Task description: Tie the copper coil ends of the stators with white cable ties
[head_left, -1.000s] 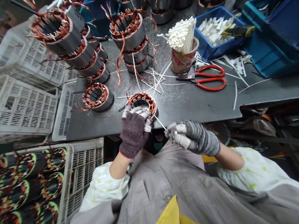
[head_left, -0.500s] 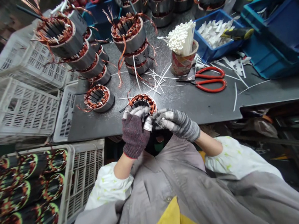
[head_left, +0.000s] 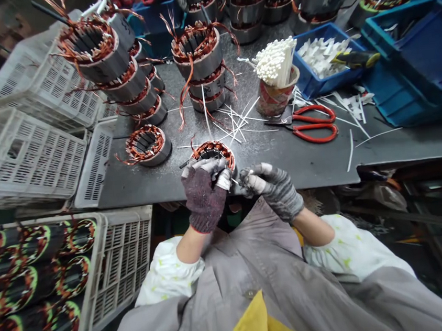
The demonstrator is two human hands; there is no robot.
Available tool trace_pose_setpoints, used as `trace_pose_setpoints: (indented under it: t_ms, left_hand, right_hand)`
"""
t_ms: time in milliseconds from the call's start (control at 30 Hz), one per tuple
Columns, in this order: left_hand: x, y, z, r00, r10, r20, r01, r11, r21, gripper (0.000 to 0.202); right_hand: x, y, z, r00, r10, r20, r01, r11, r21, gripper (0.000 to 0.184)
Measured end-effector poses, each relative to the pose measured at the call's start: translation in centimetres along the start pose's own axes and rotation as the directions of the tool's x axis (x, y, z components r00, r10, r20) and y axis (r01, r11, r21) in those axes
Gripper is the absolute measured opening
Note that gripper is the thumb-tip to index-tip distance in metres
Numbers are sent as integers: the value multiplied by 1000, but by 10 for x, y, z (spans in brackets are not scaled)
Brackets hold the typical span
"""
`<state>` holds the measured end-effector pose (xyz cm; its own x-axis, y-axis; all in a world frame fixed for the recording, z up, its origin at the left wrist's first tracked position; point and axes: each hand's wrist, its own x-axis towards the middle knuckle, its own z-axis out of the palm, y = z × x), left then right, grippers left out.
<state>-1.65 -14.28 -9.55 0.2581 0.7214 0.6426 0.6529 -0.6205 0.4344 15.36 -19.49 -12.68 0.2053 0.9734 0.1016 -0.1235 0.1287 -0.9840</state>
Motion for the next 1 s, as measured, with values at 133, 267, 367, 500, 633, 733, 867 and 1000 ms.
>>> trace_pose_setpoints:
  t_ms: [133, 267, 367, 500, 633, 733, 867, 1000]
  left_hand:
    - [-2, 0, -4, 989, 116, 95, -123, 990, 70, 13]
    - [-5, -3, -7, 976, 194, 103, -202, 977, 74, 19]
    - [-5, -6, -8, 968, 224, 110, -230, 972, 47, 23]
    - [-4, -8, -11, 967, 202, 156, -204, 979, -6, 23]
    - [-5, -8, -12, 958, 196, 208, -200, 980, -1, 25]
    - [-6, -5, -10, 969, 114, 219, -129, 990, 56, 26]
    - [-5, 0, -8, 980, 62, 191, -76, 995, 63, 17]
    - [-7, -3, -7, 976, 100, 192, -116, 991, 73, 20]
  right_hand:
    - [10, -4, 4, 991, 132, 20, -132, 991, 22, 36]
    - [14, -6, 7, 994, 96, 60, -89, 990, -112, 27]
    - [19, -1, 5, 995, 8, 103, 22, 957, -290, 22]
    - [27, -2, -4, 946, -171, 276, 300, 786, -541, 26]
    - [30, -18, -3, 868, -249, 430, 494, 536, -685, 30]
    - [30, -30, 2, 868, -341, 360, 489, 469, -736, 35]
    - [31, -39, -7, 856, -515, -33, 436, 756, -488, 35]
    - [39, -44, -18, 894, -312, 321, 435, 776, -457, 40]
